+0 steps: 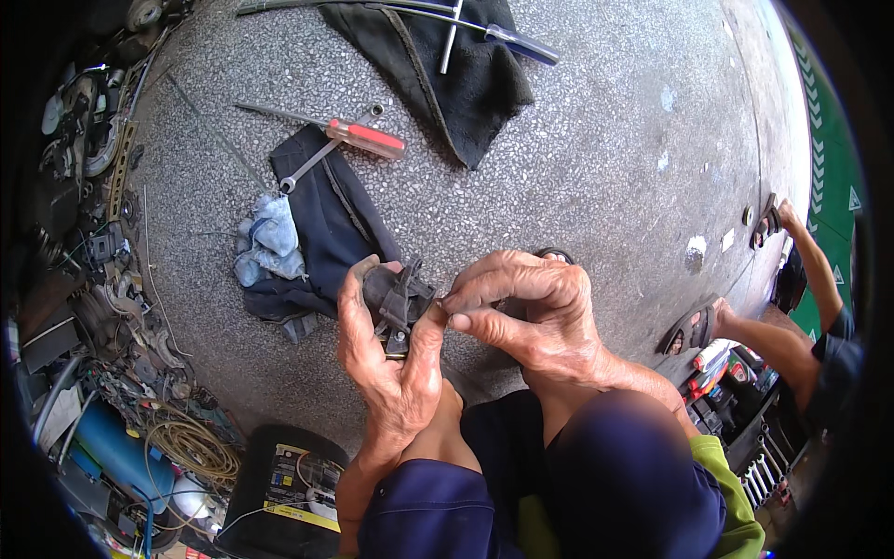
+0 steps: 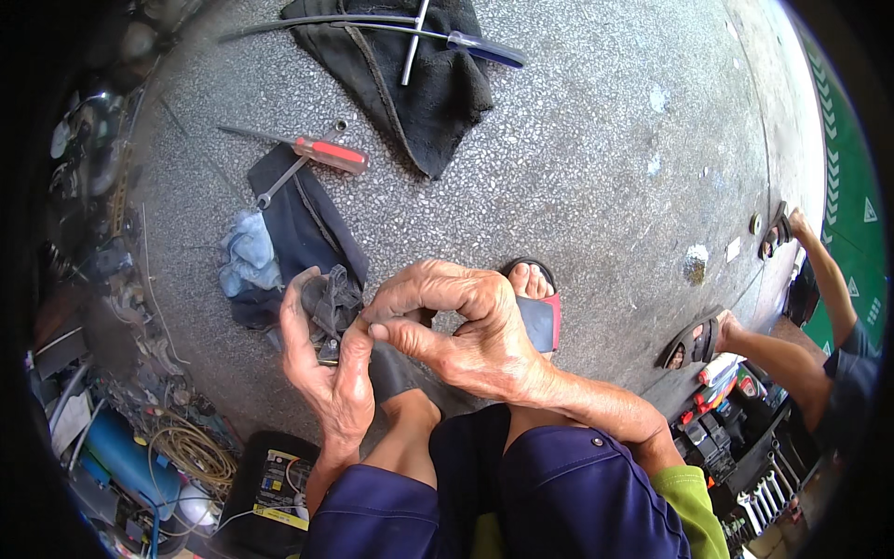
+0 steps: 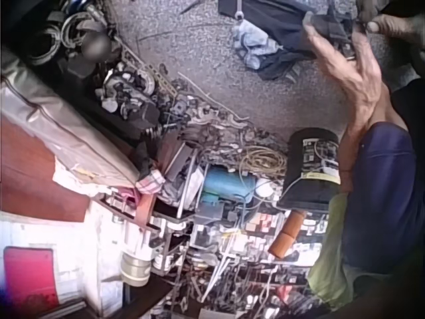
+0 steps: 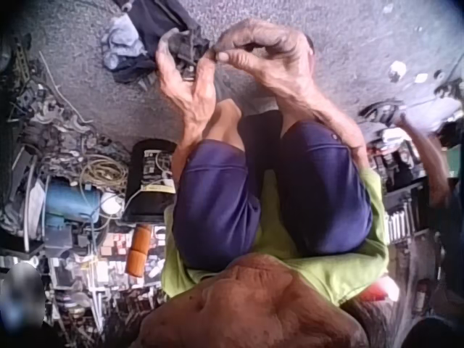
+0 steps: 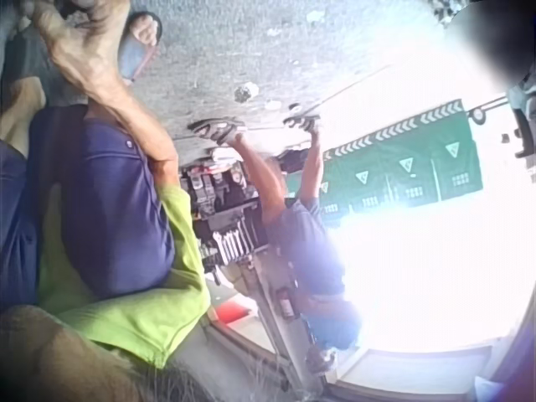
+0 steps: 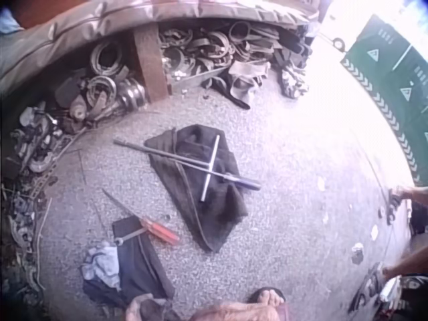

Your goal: The person disassembles a small mechanical component, removes internal parts, and reassembles it by hand. The person repeatedly tests the mechanism's movement and adjusts internal pieces to ensure proper function.

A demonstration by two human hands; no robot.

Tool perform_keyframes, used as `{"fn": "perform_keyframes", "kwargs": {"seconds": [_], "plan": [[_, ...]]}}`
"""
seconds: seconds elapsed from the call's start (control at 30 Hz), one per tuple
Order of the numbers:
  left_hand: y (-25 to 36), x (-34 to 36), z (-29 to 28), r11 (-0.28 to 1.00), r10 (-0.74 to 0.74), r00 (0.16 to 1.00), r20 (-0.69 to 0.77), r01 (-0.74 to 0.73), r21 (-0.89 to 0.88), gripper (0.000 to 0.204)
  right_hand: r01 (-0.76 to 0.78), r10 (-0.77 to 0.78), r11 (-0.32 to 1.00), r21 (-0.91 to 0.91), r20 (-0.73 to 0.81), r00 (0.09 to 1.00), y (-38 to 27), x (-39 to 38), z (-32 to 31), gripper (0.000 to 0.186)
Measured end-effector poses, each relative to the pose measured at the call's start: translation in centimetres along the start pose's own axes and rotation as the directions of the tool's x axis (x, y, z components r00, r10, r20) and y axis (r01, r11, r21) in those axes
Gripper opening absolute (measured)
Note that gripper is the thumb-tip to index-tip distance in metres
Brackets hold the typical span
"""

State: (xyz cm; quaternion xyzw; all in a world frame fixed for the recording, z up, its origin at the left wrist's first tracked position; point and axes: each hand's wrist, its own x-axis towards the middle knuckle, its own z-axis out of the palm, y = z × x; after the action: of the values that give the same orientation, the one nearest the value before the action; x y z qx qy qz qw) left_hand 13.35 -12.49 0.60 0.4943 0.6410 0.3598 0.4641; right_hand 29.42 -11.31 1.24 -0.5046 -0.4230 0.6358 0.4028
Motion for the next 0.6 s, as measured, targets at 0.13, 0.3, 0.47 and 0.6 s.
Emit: {"fn": "perform_keyframes", "kwargs": {"seconds": [0.13,0.3,0.47,0.6], "plan": [[-0.6,-0.1,-0.3,0.996,0.083,0.995,0.046,-0.084,0.012,0.062,0.044,-0.044,0.999,-0.024,0.021,0.999,0.3,0.0,-0.1,0.014],[-1.0,-0.2,-0.3,0.990,0.136,0.990,0.047,-0.134,-0.035,0.069,0.128,-0.126,0.991,-0.030,0.051,0.991,-0.1,-0.5,-0.5,0.018],[-1.0,-0.3,-0.2,0.969,0.197,0.980,-0.004,-0.195,-0.149,0.067,0.169,-0.180,0.980,-0.105,-0.114,0.977,-0.5,-0.4,0.6,0.017],[-1.2,-0.2,0.1,0.941,0.304,0.951,-0.062,-0.310,-0.138,0.068,0.145,-0.153,0.985,-0.095,-0.091,0.984,-0.7,-0.5,0.7,0.016]]}}
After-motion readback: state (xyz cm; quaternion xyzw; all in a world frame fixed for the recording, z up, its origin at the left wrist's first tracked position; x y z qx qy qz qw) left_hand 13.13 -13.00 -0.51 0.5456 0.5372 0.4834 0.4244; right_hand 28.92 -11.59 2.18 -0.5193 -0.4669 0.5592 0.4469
